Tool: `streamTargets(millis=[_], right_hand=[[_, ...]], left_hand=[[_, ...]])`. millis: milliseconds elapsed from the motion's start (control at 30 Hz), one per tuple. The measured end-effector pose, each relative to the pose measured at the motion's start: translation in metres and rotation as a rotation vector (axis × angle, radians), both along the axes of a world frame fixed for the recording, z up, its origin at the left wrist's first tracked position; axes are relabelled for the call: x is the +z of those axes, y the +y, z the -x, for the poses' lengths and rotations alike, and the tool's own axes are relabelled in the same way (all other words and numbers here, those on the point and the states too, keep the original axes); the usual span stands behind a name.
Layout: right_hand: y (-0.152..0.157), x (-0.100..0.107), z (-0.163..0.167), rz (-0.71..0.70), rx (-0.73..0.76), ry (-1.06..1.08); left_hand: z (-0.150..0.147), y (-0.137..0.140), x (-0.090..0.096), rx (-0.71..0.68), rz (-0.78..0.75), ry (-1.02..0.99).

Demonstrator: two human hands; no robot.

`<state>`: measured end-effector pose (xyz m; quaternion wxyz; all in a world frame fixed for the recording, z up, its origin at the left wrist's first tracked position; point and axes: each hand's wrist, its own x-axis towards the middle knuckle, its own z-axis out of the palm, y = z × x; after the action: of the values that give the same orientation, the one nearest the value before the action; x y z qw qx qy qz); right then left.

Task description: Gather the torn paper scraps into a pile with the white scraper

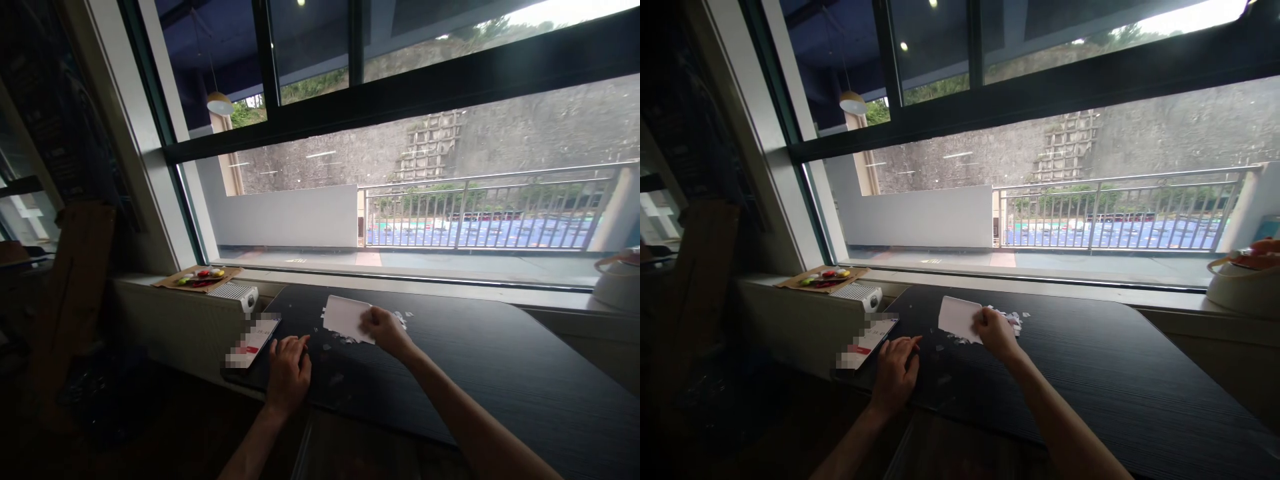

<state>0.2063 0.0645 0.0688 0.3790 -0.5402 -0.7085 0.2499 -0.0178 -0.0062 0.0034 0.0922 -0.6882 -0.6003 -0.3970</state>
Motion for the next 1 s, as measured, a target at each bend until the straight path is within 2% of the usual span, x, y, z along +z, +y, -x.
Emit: streamTargets(millis=[133,300,467,667,900,1000], right_hand=[[0.010,0.006,0.030,-0.083,-0.040,-0.134],[0.007,-0.003,0.052,-0.131,0.015,-0.228],[-0.010,-0.012,0.032,-0.127,0.080,-0.254],[-0.020,-0.007,-0.008,-0.092,0.190,-0.239],[-0.009,-0.009,0.007,-0.109,0.189,-0.198],[-0.015,-0.011,-0.002,-0.095,0.233,-0.201]], left_hand=[[0.000,0.001,-0.001,0.012,-0.013,-0.025],[0.000,0.002,-0.002,0.020,-0.034,-0.047],[-0.001,0.002,-0.003,0.016,-0.040,-0.070],[0.000,0.000,-0.002,0.019,-0.039,-0.089],[0.003,0.002,-0.002,0.017,-0.064,-0.082],[0.005,0.003,-0.004,0.008,-0.066,-0.081]])
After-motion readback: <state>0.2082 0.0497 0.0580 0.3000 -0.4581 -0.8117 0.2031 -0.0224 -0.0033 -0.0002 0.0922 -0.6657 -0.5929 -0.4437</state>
